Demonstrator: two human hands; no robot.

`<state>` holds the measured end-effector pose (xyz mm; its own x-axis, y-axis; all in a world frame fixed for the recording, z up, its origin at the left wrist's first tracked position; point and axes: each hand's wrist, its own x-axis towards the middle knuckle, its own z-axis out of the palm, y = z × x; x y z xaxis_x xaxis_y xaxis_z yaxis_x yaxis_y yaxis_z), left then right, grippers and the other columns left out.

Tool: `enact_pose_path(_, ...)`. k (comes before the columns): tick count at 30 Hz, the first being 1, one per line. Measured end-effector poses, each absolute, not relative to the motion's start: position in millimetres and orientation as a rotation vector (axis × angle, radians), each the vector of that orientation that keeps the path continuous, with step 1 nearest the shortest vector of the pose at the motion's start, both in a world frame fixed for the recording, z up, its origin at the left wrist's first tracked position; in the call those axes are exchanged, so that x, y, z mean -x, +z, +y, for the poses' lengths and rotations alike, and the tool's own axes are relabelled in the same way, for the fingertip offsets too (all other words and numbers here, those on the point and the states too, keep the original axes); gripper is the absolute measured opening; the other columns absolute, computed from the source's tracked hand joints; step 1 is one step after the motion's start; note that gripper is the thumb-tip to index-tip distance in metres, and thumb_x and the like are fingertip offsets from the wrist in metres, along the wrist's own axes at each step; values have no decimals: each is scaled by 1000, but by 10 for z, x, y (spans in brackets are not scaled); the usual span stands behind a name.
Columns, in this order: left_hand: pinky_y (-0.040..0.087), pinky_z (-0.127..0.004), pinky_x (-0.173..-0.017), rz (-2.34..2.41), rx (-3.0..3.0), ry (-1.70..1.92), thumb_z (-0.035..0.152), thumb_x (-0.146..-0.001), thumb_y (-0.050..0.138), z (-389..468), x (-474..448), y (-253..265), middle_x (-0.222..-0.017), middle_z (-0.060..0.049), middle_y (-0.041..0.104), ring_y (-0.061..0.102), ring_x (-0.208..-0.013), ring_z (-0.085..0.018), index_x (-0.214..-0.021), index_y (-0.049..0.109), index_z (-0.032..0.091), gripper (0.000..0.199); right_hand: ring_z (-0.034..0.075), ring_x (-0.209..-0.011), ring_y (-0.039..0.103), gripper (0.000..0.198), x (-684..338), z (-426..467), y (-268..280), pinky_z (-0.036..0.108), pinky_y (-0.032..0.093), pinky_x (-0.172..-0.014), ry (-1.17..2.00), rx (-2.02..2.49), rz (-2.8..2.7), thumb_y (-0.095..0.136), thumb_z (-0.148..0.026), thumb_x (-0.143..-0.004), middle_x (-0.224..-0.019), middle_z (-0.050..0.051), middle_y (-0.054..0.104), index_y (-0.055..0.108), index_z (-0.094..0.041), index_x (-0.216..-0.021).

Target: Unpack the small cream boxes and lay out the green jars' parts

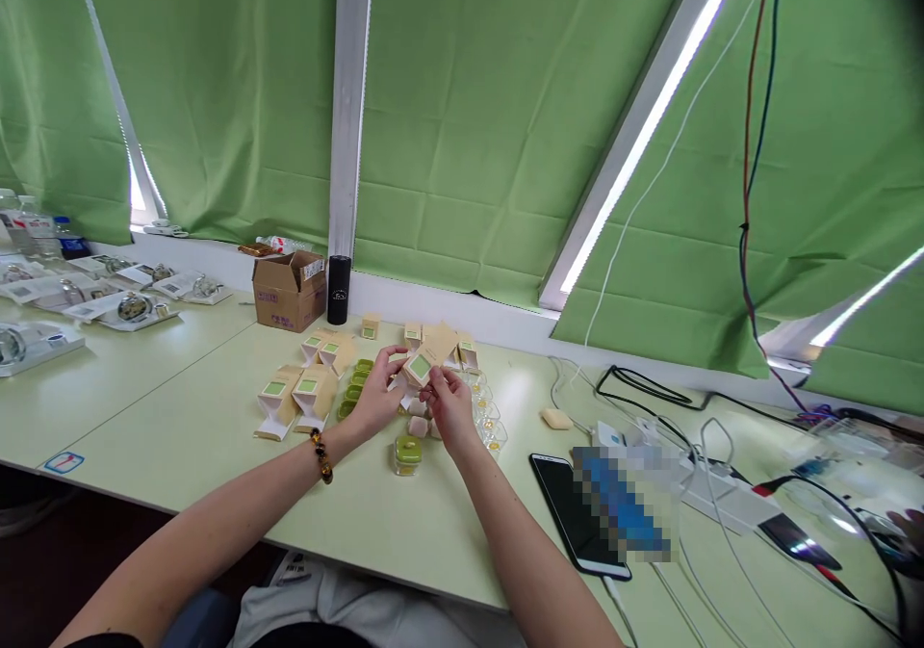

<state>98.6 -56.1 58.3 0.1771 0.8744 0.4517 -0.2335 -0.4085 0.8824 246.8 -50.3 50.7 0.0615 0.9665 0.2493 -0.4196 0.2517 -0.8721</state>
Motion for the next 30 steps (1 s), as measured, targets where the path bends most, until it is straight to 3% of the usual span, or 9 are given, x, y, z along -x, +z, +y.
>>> enact_pose_path(8, 51, -38, -102, 723, -1744, 1489, 24, -90, 71, -617, -897, 412, -138, -13, 65, 63, -127, -26, -139, 48, 23, 53, 9, -55, 55, 55, -2442, -545, 436, 23, 44, -50, 1192, 714, -971, 90, -60, -70, -80, -1, 73, 64, -23, -101)
enact_pose_path(15, 57, -37, -92, 755, -1762, 1525, 38, -105, 51, -631, -878, 363, -130, -12, 70, 69, -112, -24, -135, 57, 23, 34, 8, -48, 51, 61, -2414, -570, 407, 21, 39, -44, 1197, 780, -941, 89, -63, -68, -78, -3, 74, 57, -25, -103)
enact_pose_path(19, 57, -36, -92, 711, -1691, 1546, 38, -100, 62, -582, -894, 317, -124, -12, 71, 69, -111, -24, -129, 58, 22, 34, 6, -41, 44, 62, -2412, -609, 443, 21, 32, -38, 1184, 835, -975, 88, -65, -69, -76, -3, 73, 61, -22, -104)
enact_pose_path(25, 57, -34, -90, 601, -1556, 1416, 34, -77, 88, -618, -922, 339, -122, -11, 71, 69, -110, -25, -137, 49, 23, 72, 10, -44, 53, 63, -2425, -614, 472, 21, 34, -37, 1152, 848, -908, 91, -64, -63, -69, -3, 72, 64, -22, -101)
enact_pose_path(30, 56, -30, -78, 562, -1331, 1400, 51, -85, 80, -616, -892, 402, -118, -12, 73, 71, -95, -22, -133, 54, 20, 62, 15, -53, 63, 64, -2448, -632, 480, 24, 45, -43, 1188, 803, -958, 94, -54, -64, -84, 2, 79, 65, -22, -112)
